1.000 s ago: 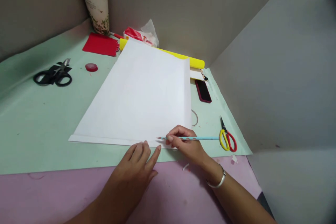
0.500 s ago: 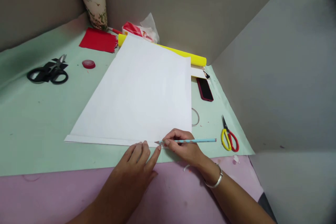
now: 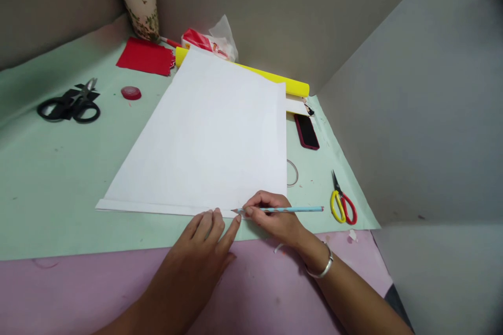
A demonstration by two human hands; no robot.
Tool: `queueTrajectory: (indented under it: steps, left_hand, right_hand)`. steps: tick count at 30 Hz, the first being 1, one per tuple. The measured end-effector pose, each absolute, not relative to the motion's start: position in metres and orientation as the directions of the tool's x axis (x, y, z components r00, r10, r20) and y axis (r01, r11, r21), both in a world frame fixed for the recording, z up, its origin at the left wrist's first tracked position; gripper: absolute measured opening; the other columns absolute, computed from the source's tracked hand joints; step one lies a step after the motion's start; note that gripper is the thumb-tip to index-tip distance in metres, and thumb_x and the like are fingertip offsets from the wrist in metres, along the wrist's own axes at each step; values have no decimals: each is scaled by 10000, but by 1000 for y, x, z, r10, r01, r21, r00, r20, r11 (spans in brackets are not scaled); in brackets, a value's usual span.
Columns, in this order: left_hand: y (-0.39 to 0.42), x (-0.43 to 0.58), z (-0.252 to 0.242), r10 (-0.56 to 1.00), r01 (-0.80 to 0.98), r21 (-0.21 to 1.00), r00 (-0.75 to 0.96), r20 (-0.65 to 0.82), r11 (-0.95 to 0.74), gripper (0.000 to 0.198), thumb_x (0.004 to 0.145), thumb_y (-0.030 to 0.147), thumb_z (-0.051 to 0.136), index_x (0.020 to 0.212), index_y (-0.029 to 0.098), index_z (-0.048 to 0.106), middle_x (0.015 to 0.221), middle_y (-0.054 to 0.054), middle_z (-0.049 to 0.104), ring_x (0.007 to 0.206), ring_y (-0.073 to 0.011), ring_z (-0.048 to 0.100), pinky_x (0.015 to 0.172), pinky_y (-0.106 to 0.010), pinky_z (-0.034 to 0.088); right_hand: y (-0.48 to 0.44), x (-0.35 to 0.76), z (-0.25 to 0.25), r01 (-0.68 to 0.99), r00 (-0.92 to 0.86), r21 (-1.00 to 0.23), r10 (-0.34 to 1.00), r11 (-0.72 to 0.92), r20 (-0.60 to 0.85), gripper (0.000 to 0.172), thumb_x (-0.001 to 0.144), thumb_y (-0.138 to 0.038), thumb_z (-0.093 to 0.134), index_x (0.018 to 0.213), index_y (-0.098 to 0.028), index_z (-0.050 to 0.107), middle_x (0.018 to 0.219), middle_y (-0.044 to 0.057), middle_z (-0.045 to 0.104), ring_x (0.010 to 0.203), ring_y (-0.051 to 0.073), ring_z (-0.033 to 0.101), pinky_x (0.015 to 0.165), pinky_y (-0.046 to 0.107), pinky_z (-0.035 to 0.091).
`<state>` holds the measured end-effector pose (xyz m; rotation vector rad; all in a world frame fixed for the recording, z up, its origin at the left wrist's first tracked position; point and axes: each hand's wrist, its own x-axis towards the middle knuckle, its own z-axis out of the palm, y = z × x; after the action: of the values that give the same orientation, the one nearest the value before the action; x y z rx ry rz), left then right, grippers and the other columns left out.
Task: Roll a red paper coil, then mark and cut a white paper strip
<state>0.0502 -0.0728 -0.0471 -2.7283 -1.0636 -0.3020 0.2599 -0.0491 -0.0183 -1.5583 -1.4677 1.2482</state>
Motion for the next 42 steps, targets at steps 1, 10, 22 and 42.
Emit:
queueTrajectory:
  steps: [1,10,22,42]
  left_hand:
    - [-73,50,-47,640,680,-113,725,257,-725,447,959,337,598,1375,182,653,1226,-211,727,1074,-355,654,985,-488,417]
    - [-74,49,-45,634,673,-123,732,250,-729,447,954,336,608,1371,181,658,1215,-207,736,1071,-356,659,980,-487,426]
    - [-74,49,-45,645,681,-90,722,250,-727,473,944,356,625,1384,185,650,1221,-208,728,1072,-361,645,991,-482,419]
    - [-71,49,-42,635,666,-80,736,234,-742,447,948,317,617,1371,179,660,1196,-218,726,1051,-362,641,954,-486,433]
  right_hand:
    - [-49,260,-18,364,-77,-917,976,-163,-204,106,818,-289,671,788,-199,718,694,0,673,621,129,533,597,265,432]
    - [-48,260,-16,390,-58,-903,974,-179,-218,124,796,-315,660,761,-203,701,661,-5,647,608,132,517,587,268,417]
    - [-50,265,-15,405,-35,-894,973,-193,-226,110,788,-297,654,746,-202,692,649,-14,627,610,129,509,590,266,410]
    - [-54,276,-16,416,-34,-891,975,-185,-218,115,794,-303,651,743,-206,684,647,-10,621,610,136,506,597,276,410]
